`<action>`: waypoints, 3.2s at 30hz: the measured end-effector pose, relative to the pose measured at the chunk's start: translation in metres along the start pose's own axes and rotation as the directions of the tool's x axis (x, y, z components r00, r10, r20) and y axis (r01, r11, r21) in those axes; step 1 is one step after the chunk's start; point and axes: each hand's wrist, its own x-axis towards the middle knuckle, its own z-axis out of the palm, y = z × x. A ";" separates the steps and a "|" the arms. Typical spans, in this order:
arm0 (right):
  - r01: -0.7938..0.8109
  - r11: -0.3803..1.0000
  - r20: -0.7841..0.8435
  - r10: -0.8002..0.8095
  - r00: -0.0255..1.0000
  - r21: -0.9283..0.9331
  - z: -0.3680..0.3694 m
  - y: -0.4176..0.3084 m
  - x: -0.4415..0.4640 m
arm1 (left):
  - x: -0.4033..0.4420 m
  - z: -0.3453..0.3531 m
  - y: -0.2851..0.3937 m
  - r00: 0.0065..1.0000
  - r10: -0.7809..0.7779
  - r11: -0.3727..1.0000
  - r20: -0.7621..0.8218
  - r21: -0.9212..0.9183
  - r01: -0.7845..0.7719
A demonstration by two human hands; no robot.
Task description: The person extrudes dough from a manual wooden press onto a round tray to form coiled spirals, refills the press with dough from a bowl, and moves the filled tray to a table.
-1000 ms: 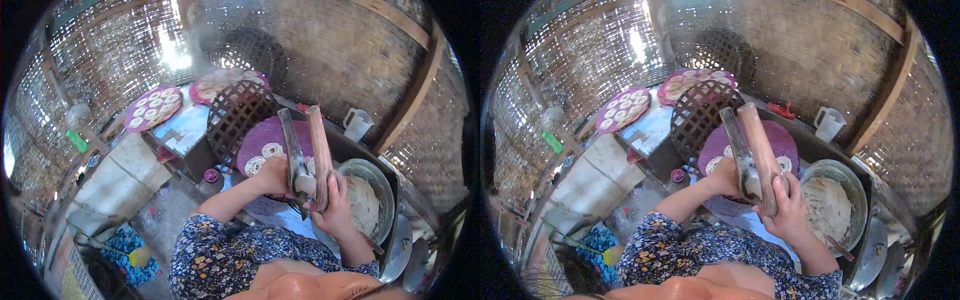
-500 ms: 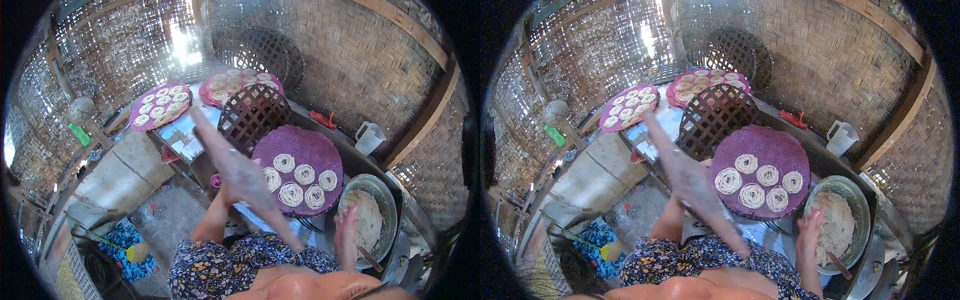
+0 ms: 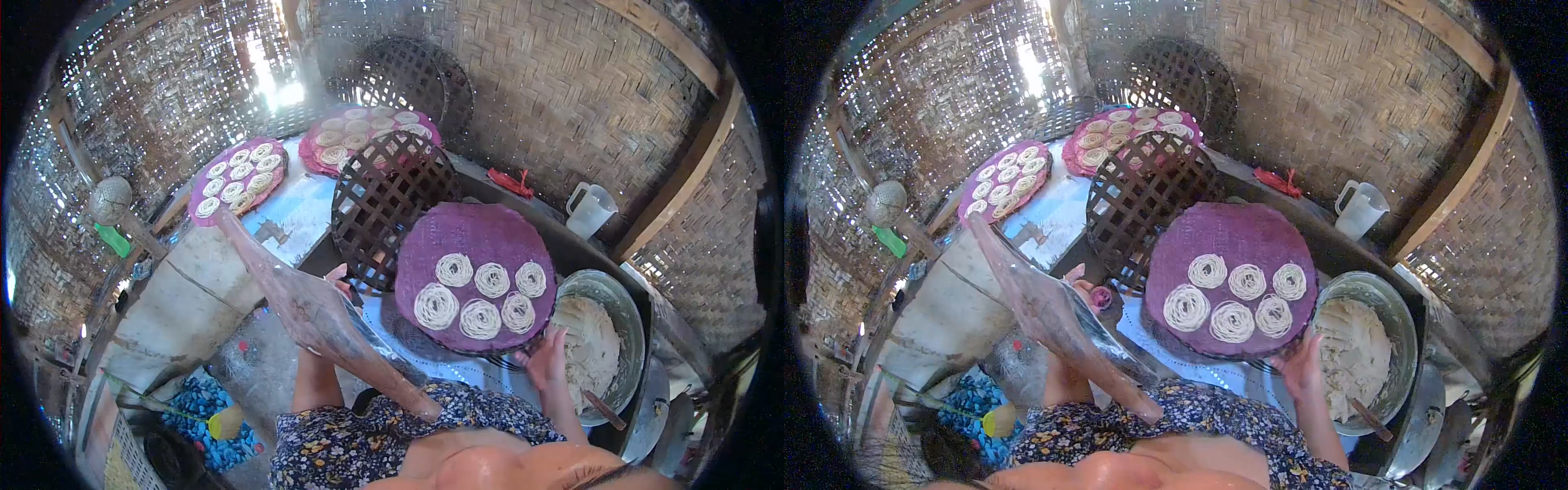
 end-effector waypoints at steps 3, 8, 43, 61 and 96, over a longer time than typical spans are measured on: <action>-0.067 0.989 -0.105 0.053 0.993 -0.132 -0.021 -0.020 0.019 | 0.002 -0.013 -0.010 0.994 -0.105 0.994 -0.015 0.005 0.105; -0.239 0.891 -0.345 0.101 0.933 -0.386 -0.075 -0.051 0.063 | 0.040 -0.030 -0.068 0.947 0.187 0.563 0.260 0.762 -0.320; -0.261 0.688 0.380 0.630 0.677 -0.677 0.113 -0.089 0.086 | 0.149 0.072 -0.049 0.909 -0.123 0.604 0.398 -0.697 0.386; -0.125 0.575 0.252 0.532 0.809 -0.809 0.126 -0.125 0.040 | 0.120 0.095 -0.002 0.853 0.118 0.679 0.508 -0.668 0.304; 0.141 0.460 0.281 0.252 0.926 -0.877 0.089 -0.115 0.030 | 0.062 0.104 -0.098 0.608 -0.705 0.692 0.364 0.541 0.478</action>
